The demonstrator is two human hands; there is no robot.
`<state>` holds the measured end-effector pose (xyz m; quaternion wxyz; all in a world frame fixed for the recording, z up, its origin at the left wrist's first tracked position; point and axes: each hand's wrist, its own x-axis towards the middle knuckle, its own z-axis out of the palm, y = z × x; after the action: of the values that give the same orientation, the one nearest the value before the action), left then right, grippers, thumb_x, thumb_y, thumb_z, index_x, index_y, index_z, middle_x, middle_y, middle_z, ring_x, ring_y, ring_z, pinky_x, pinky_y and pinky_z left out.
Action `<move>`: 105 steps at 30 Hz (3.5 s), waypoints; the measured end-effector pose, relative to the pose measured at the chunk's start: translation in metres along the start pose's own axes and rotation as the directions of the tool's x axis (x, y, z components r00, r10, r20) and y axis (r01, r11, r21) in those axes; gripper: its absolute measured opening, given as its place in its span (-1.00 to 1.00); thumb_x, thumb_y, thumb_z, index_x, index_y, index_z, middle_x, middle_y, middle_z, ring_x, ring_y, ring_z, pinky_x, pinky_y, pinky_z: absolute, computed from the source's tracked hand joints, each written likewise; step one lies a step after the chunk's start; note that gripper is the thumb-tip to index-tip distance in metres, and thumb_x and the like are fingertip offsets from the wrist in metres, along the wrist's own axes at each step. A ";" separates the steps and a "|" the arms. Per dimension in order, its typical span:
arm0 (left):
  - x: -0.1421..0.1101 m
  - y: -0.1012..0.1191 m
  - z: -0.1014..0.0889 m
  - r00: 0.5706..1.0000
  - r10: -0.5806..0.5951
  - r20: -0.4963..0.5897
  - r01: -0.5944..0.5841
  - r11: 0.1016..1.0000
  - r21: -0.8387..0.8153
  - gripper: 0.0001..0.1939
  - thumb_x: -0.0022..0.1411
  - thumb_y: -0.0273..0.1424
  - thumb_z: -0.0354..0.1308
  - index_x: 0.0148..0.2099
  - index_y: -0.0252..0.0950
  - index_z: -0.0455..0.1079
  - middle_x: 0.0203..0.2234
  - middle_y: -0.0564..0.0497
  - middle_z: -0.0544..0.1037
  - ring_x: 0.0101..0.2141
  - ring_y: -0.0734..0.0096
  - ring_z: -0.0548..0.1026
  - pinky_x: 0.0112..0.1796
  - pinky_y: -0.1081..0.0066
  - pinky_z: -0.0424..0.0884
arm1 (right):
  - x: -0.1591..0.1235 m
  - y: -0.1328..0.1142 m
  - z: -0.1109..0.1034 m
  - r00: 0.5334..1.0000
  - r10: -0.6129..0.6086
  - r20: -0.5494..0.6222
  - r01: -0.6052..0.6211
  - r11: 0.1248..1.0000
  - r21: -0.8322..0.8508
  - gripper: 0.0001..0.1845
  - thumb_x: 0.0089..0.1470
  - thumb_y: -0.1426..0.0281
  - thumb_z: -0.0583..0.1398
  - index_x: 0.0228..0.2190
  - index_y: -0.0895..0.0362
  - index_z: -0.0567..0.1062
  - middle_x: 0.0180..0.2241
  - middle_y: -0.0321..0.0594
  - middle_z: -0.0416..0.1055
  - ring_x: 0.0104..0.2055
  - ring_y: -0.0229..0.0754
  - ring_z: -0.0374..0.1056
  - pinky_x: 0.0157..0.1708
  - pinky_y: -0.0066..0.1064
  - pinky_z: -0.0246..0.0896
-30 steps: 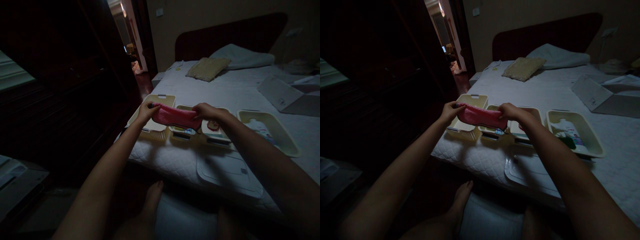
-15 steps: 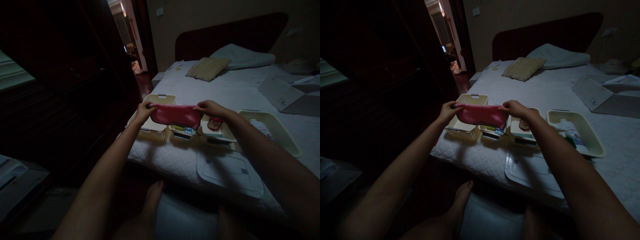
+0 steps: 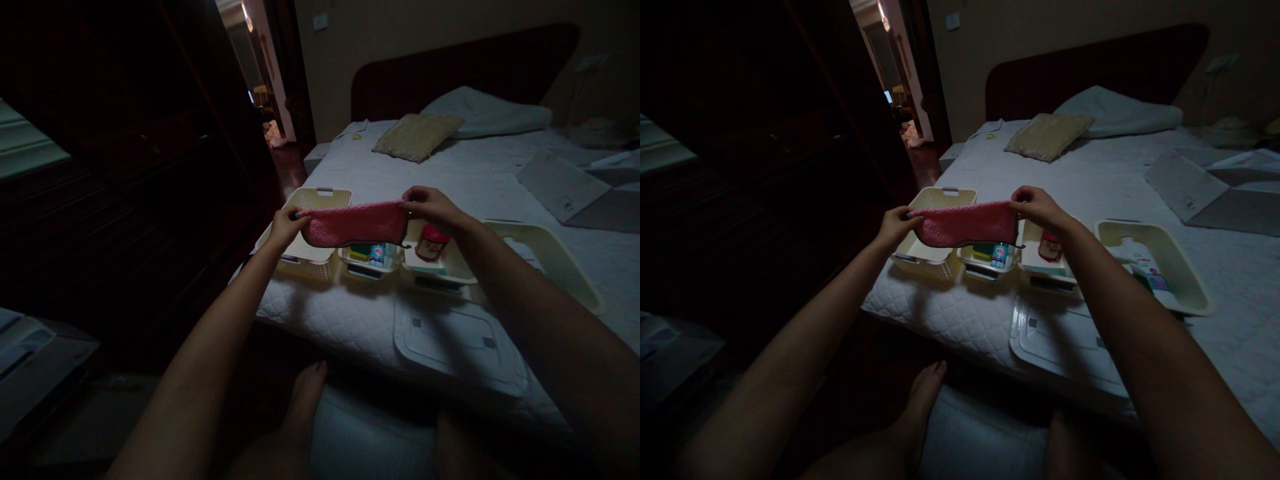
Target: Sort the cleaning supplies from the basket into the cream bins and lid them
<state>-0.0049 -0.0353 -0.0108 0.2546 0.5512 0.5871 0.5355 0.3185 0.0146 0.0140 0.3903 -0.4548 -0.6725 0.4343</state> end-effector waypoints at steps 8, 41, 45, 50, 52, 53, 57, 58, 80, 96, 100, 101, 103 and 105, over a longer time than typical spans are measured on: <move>0.000 0.006 0.002 1.000 -0.026 0.011 0.026 0.999 -0.021 -0.76 -0.27 -0.32 0.31 -0.49 -0.32 0.41 -0.63 0.13 0.35 -0.53 0.54 0.25 -0.48 0.50 0.15 | -0.010 -0.014 -0.001 0.995 0.034 0.092 -0.048 0.988 0.150 -0.50 -0.32 0.12 0.37 -0.51 0.08 0.20 -0.55 -0.35 0.21 -0.46 -0.28 0.20 -0.48 -0.43 0.11; -0.002 -0.006 -0.014 0.993 -0.115 0.019 0.116 0.985 -0.127 -0.69 -0.31 -0.40 0.38 -0.44 -0.34 0.37 -0.60 0.13 0.40 -0.51 0.53 0.35 -0.40 0.47 0.32 | 0.000 -0.012 0.006 0.999 -0.036 0.035 0.037 0.998 -0.041 -0.86 -0.17 0.65 0.19 -0.54 0.20 0.42 -0.47 -0.26 0.35 -0.43 -0.29 0.34 -0.26 -0.30 0.36; -0.004 0.000 -0.013 0.992 -0.108 0.064 0.115 0.987 -0.113 -0.65 -0.35 -0.40 0.38 -0.42 -0.35 0.39 -0.54 0.10 0.45 -0.47 0.51 0.38 -0.35 0.45 0.32 | 0.004 -0.008 0.007 0.999 -0.011 -0.052 0.008 0.998 -0.055 -0.89 -0.16 0.62 0.18 -0.54 0.23 0.48 -0.50 -0.20 0.41 -0.44 -0.27 0.35 -0.23 -0.27 0.35; -0.007 0.006 -0.014 0.981 -0.100 0.166 0.122 0.984 -0.130 -0.64 -0.36 -0.43 0.38 -0.40 -0.36 0.42 -0.51 0.09 0.47 -0.44 0.51 0.39 -0.32 0.43 0.33 | 0.009 0.003 0.004 0.986 -0.110 -0.122 0.081 0.971 -0.223 -0.84 -0.12 0.41 0.26 -0.42 0.25 0.53 -0.45 -0.16 0.44 -0.41 -0.19 0.36 -0.28 -0.27 0.34; -0.008 0.008 -0.015 0.967 -0.114 0.228 0.147 0.980 -0.134 -0.64 -0.37 -0.45 0.39 -0.40 -0.36 0.43 -0.51 0.08 0.48 -0.44 0.50 0.39 -0.31 0.42 0.34 | 0.011 0.010 0.001 0.974 -0.182 -0.135 0.133 0.942 -0.309 -0.75 -0.13 0.41 0.27 -0.32 0.23 0.52 -0.40 -0.17 0.44 -0.40 -0.19 0.36 -0.31 -0.29 0.33; -0.008 0.009 -0.015 0.960 -0.122 0.254 0.160 0.978 -0.135 -0.63 -0.37 -0.45 0.40 -0.39 -0.36 0.43 -0.50 0.07 0.48 -0.43 0.49 0.40 -0.31 0.41 0.34 | 0.013 0.013 0.000 0.968 -0.208 -0.143 0.151 0.931 -0.332 -0.70 -0.13 0.43 0.26 -0.25 0.22 0.51 -0.38 -0.17 0.43 -0.40 -0.20 0.35 -0.33 -0.30 0.32; -0.007 0.014 -0.015 0.938 -0.137 0.318 0.189 0.972 -0.138 -0.60 -0.36 -0.47 0.40 -0.35 -0.36 0.43 -0.46 0.04 0.50 -0.41 0.45 0.43 -0.30 0.39 0.38 | 0.022 0.020 -0.003 0.929 -0.277 -0.248 0.178 0.917 -0.356 -0.65 -0.10 0.46 0.20 -0.17 0.18 0.48 -0.35 -0.17 0.42 -0.36 -0.17 0.35 -0.30 -0.27 0.30; -0.006 0.015 -0.014 0.936 -0.134 0.327 0.187 0.973 -0.137 -0.61 -0.35 -0.48 0.40 -0.34 -0.37 0.43 -0.46 0.03 0.50 -0.40 0.45 0.43 -0.30 0.38 0.38 | 0.024 0.021 -0.002 0.915 -0.294 -0.276 0.185 0.915 -0.359 -0.69 -0.09 0.46 0.19 -0.22 0.17 0.49 -0.36 -0.17 0.42 -0.35 -0.16 0.34 -0.28 -0.26 0.30; -0.017 0.030 0.045 0.863 -0.268 0.428 0.395 0.887 -0.241 -0.79 -0.16 -0.48 0.32 -0.36 -0.37 0.45 -0.48 0.02 0.50 -0.45 0.49 0.43 -0.32 0.40 0.37 | 0.006 -0.017 0.064 0.943 -0.285 -0.173 0.251 0.948 -0.194 -0.88 -0.07 0.35 0.23 -0.49 0.12 0.38 -0.48 -0.27 0.37 -0.41 -0.22 0.27 -0.33 -0.34 0.20; -0.008 0.025 0.080 0.934 -0.180 0.310 0.337 0.734 -0.590 -0.67 -0.28 -0.46 0.39 -0.37 -0.35 0.42 -0.49 0.11 0.49 -0.43 0.56 0.44 -0.21 0.42 0.37 | 0.019 0.004 0.094 0.963 -0.144 -0.229 0.177 0.976 0.131 -0.75 -0.18 0.23 0.27 -0.49 0.11 0.38 -0.54 -0.33 0.34 -0.46 -0.26 0.25 -0.42 -0.38 0.22; -0.010 0.023 0.087 0.940 -0.167 0.298 0.324 0.713 -0.622 -0.73 -0.21 -0.40 0.38 -0.40 -0.35 0.43 -0.47 0.09 0.51 -0.41 0.56 0.45 -0.20 0.44 0.37 | 0.024 0.008 0.093 0.938 -0.069 -0.340 0.167 0.949 0.269 -0.72 -0.18 0.18 0.27 -0.47 0.08 0.36 -0.50 -0.32 0.36 -0.43 -0.23 0.30 -0.39 -0.35 0.30; -0.009 0.023 0.089 0.944 -0.174 0.280 0.318 0.705 -0.634 -0.74 -0.20 -0.39 0.38 -0.40 -0.34 0.43 -0.47 0.09 0.51 -0.41 0.56 0.44 -0.21 0.44 0.37 | 0.024 0.008 0.092 0.931 -0.067 -0.359 0.176 0.943 0.282 -0.72 -0.18 0.18 0.27 -0.47 0.07 0.35 -0.49 -0.31 0.37 -0.42 -0.23 0.31 -0.37 -0.35 0.31; -0.008 0.024 0.094 0.952 -0.194 0.236 0.304 0.691 -0.656 -0.73 -0.21 -0.38 0.38 -0.40 -0.33 0.42 -0.48 0.11 0.50 -0.43 0.56 0.43 -0.25 0.45 0.37 | 0.025 0.008 0.091 0.915 -0.088 -0.393 0.201 0.945 0.257 -0.72 -0.18 0.18 0.27 -0.46 0.07 0.36 -0.48 -0.31 0.38 -0.41 -0.23 0.32 -0.35 -0.35 0.31; -0.006 0.026 0.098 0.959 -0.192 0.207 0.282 0.690 -0.667 -0.72 -0.20 -0.37 0.39 -0.40 -0.33 0.42 -0.49 0.11 0.49 -0.43 0.56 0.42 -0.29 0.46 0.36 | 0.025 0.007 0.093 0.910 -0.119 -0.397 0.214 0.955 0.205 -0.74 -0.18 0.20 0.28 -0.48 0.08 0.38 -0.49 -0.31 0.39 -0.42 -0.24 0.32 -0.34 -0.35 0.30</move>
<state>0.0935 -0.0117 -0.0177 0.5432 0.3672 0.3951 0.6434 0.2280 0.0181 -0.0184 0.6020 -0.4195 -0.5620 0.3818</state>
